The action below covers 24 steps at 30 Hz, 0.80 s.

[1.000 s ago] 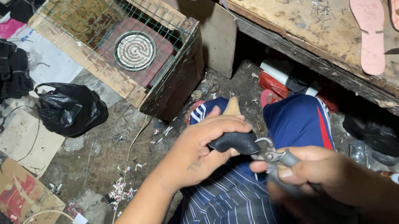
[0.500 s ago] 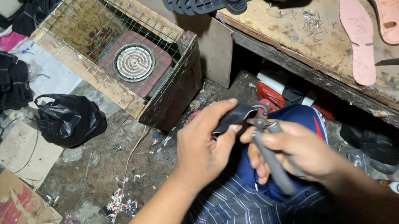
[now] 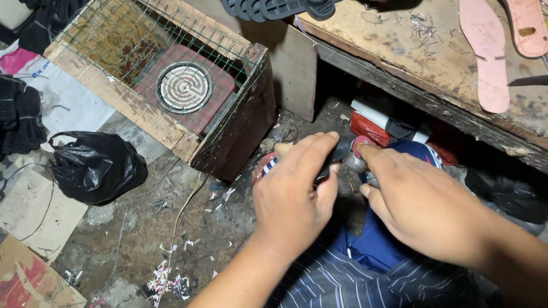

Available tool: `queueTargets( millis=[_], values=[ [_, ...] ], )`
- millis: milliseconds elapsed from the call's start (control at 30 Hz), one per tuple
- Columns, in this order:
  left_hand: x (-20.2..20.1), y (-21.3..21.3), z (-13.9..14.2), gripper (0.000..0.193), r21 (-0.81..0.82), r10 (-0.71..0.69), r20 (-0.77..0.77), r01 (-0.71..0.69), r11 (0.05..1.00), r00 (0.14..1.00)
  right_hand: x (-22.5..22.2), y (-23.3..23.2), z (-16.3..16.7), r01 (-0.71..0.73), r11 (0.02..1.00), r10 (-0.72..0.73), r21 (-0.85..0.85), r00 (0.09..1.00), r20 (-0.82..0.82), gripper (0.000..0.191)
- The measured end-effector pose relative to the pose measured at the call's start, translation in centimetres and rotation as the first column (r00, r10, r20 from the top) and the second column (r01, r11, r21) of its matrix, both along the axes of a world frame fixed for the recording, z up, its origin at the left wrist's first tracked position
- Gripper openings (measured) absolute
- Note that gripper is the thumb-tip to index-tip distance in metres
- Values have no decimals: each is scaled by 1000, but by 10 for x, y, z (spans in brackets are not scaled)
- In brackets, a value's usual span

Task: The person sits on the floor of a shoe workshop holding a black shoe upper with a wooden last inside. They use pincers to grip and pull the upper material over the sole edge, then hammer the sole and edge with a hammer, turning the shoe to work around it.

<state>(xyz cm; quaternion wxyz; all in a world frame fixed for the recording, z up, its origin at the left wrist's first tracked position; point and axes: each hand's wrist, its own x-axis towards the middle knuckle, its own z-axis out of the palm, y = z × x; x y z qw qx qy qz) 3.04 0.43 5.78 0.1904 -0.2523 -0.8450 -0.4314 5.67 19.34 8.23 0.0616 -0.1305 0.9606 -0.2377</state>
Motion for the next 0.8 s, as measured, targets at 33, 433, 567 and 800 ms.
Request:
queueTargets(
  millis=[33, 433, 567, 800],
  values=[
    [2, 2, -1, 38, 1, -8, 7, 8, 1000, 1000, 2, 1, 2, 13, 999, -14, 41, 1000, 15, 56],
    [8, 18, -31, 36, 315, -119, 218, 46, 948, 969, 1, 21, -24, 6, 991, 36, 132, 948, -316, 31],
    [3, 13, -37, 39, 259, -133, 253, 65, 964, 958, -6, 23, -63, -14, 998, 37, 63, 923, -384, 31],
    [-10, 11, -20, 38, 69, -169, 528, 157, 985, 832, 1, 32, -79, -37, 999, 47, 33, 906, -420, 36]
  ],
)
